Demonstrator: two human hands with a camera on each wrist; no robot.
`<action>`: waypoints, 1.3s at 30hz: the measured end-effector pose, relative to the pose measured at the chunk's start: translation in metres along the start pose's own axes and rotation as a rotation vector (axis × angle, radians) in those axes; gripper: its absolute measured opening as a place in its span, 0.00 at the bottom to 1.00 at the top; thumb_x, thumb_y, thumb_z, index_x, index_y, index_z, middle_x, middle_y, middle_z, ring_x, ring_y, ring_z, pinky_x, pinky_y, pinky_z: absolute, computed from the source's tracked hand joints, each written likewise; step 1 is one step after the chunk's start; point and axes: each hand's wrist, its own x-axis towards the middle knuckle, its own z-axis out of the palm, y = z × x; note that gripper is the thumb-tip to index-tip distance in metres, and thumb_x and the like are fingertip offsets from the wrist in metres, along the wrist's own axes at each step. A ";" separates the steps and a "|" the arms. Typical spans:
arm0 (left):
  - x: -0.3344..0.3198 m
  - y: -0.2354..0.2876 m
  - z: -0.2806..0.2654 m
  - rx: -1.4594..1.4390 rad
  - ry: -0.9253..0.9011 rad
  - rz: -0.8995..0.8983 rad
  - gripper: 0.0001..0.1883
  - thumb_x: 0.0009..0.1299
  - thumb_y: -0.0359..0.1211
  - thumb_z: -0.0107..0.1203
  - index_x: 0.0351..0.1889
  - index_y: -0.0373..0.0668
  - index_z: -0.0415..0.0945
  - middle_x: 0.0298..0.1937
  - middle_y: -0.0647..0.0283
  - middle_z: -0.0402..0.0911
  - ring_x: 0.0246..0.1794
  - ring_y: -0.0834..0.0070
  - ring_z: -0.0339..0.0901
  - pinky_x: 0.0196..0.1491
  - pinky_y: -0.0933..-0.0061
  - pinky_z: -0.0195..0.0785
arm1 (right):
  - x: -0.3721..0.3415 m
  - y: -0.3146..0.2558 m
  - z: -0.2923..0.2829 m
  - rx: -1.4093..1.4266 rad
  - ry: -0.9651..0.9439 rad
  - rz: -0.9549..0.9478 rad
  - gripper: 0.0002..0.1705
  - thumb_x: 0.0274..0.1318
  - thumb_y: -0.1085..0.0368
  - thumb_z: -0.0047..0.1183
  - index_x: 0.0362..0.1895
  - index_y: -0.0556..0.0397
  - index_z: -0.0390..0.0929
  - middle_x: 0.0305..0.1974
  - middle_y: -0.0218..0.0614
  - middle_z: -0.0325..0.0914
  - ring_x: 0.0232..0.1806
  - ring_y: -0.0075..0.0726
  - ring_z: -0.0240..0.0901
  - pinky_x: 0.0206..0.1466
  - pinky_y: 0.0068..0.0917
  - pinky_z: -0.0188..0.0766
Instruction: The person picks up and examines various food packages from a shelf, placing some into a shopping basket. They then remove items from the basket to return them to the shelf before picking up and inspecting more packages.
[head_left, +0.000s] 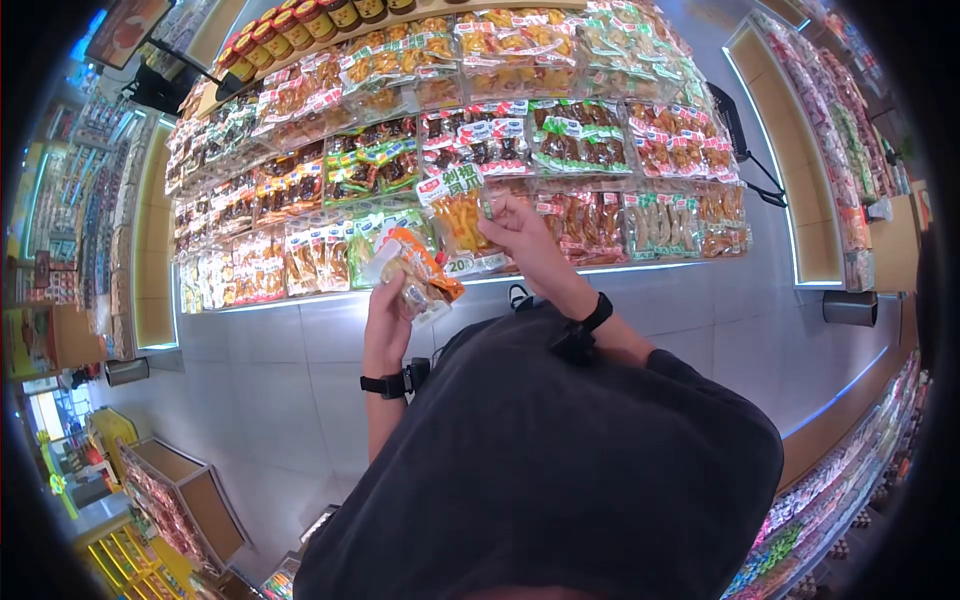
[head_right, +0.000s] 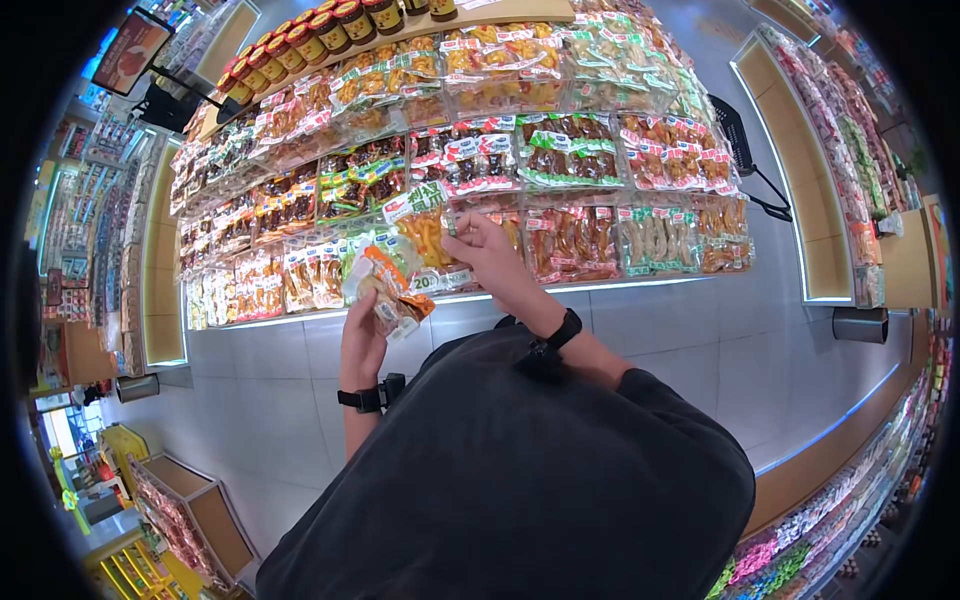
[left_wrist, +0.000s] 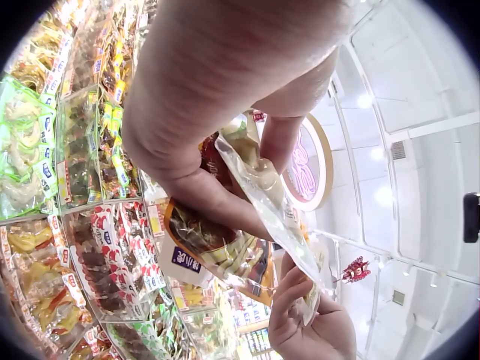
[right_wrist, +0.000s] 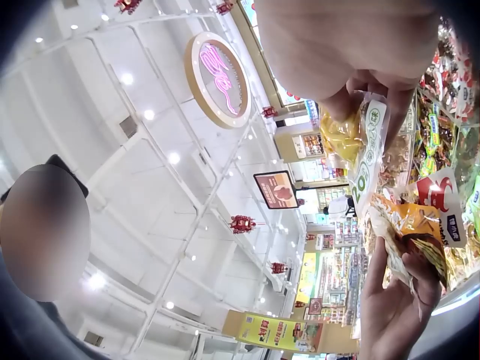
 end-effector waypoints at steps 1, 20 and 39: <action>0.004 -0.001 0.001 -0.007 -0.016 -0.001 0.25 0.77 0.38 0.51 0.66 0.31 0.63 0.58 0.51 0.80 0.57 0.63 0.81 0.61 0.60 0.74 | 0.001 -0.002 -0.003 0.001 -0.002 0.001 0.07 0.68 0.65 0.55 0.39 0.47 0.69 0.36 0.29 0.81 0.34 0.13 0.70 0.30 0.17 0.58; 0.050 0.037 -0.092 -0.139 0.232 -0.017 0.17 0.76 0.37 0.54 0.57 0.39 0.71 0.54 0.60 0.81 0.52 0.70 0.82 0.55 0.65 0.77 | 0.112 -0.046 0.017 -0.025 0.233 0.073 0.23 0.61 0.67 0.61 0.58 0.59 0.71 0.43 0.36 0.82 0.44 0.25 0.79 0.45 0.24 0.72; 0.100 0.118 -0.227 -0.201 0.116 -0.146 0.12 0.76 0.37 0.56 0.50 0.39 0.77 0.43 0.62 0.83 0.43 0.71 0.82 0.50 0.68 0.76 | 0.439 -0.097 0.038 -0.265 0.389 0.090 0.14 0.62 0.77 0.55 0.49 0.59 0.67 0.45 0.36 0.71 0.45 0.34 0.76 0.50 0.33 0.87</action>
